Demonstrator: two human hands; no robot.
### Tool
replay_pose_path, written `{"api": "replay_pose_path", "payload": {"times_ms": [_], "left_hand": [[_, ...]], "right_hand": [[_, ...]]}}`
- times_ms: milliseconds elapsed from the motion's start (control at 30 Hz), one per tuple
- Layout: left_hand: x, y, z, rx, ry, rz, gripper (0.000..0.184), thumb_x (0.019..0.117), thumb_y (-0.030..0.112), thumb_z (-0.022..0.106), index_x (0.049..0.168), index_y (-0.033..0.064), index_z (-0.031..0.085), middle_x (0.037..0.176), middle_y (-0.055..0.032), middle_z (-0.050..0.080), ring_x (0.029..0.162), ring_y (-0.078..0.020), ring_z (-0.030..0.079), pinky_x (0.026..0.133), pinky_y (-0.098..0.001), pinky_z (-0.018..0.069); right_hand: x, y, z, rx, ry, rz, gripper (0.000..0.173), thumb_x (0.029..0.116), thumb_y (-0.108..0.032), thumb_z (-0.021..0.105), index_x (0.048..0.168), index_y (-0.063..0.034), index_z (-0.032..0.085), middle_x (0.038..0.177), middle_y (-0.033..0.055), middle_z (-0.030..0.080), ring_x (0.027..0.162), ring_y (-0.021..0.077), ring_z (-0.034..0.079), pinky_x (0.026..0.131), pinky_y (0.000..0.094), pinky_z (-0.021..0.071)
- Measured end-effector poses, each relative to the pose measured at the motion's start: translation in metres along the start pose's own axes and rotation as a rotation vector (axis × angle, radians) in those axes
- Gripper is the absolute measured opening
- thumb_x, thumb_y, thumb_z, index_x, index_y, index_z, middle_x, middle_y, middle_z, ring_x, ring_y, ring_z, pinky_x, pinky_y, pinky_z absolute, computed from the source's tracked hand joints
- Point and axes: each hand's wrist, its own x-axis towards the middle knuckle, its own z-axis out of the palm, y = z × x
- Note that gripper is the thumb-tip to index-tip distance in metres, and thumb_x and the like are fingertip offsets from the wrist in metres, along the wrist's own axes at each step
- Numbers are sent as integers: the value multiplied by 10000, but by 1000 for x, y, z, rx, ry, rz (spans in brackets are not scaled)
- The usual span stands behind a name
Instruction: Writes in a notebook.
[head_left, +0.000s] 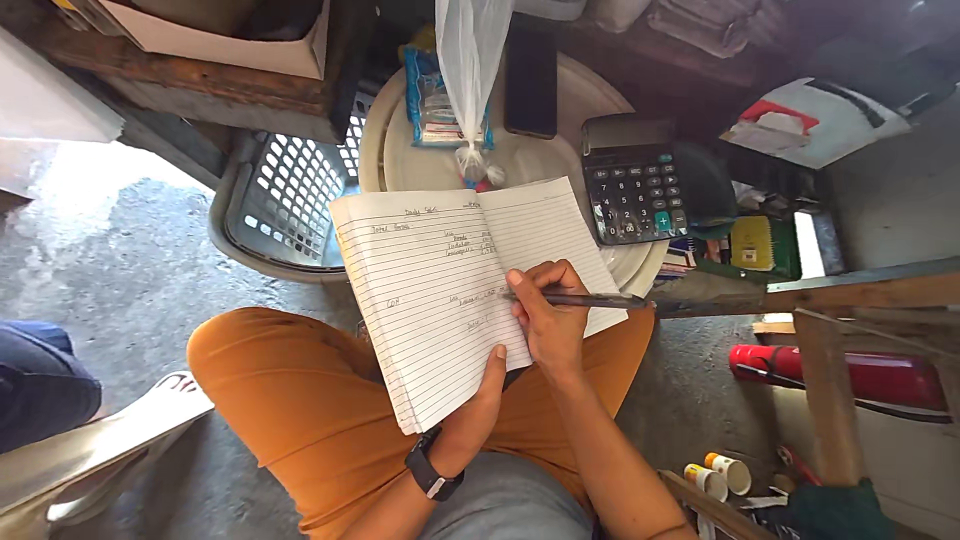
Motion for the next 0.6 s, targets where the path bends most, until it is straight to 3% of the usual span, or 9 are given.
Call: {"api": "replay_pose_path", "payload": {"times_ms": [100, 233, 333, 467, 600], "left_hand": [[0, 5, 1, -7, 6, -38, 197, 907, -39, 653, 1097, -89, 637, 970, -4, 759, 950, -36, 722, 907, -247, 600], [2, 4, 0, 11, -20, -18, 192, 915, -33, 644, 1099, -91, 641, 970, -14, 757, 948, -38, 722, 911, -249, 598], [1, 4, 0, 29, -30, 1, 182, 919, -29, 645, 1092, -86, 651, 967, -15, 758, 941, -40, 724, 902, -248, 601], [2, 7, 1, 36, -11, -23, 191, 910, -30, 655, 1095, -81, 648, 960, -8, 756, 935, -34, 722, 897, -245, 602], [1, 8, 0, 41, -18, -51, 210, 912, -26, 662, 1102, -112, 639, 967, -37, 754, 945, -41, 720, 905, -239, 595]], "right_hand": [[-2, -4, -5, -14, -77, -35, 172, 837, -14, 789, 861, -126, 661, 878, -19, 667, 659, 33, 621, 583, 173, 569], [-5, -5, -2, -106, -70, -45, 258, 799, 76, 731, 777, -127, 573, 728, -39, 617, 501, 5, 551, 453, 147, 519], [-3, -4, -1, -140, -50, 4, 283, 806, 56, 743, 738, -139, 549, 663, -44, 601, 441, 4, 507, 399, 146, 476], [0, -6, 0, -120, -58, -25, 327, 817, 26, 780, 677, -149, 542, 634, -46, 584, 428, -1, 484, 385, 139, 452], [0, -5, 1, -154, -70, -25, 345, 829, 64, 714, 648, -149, 511, 617, -49, 570, 423, -3, 467, 391, 134, 442]]}}
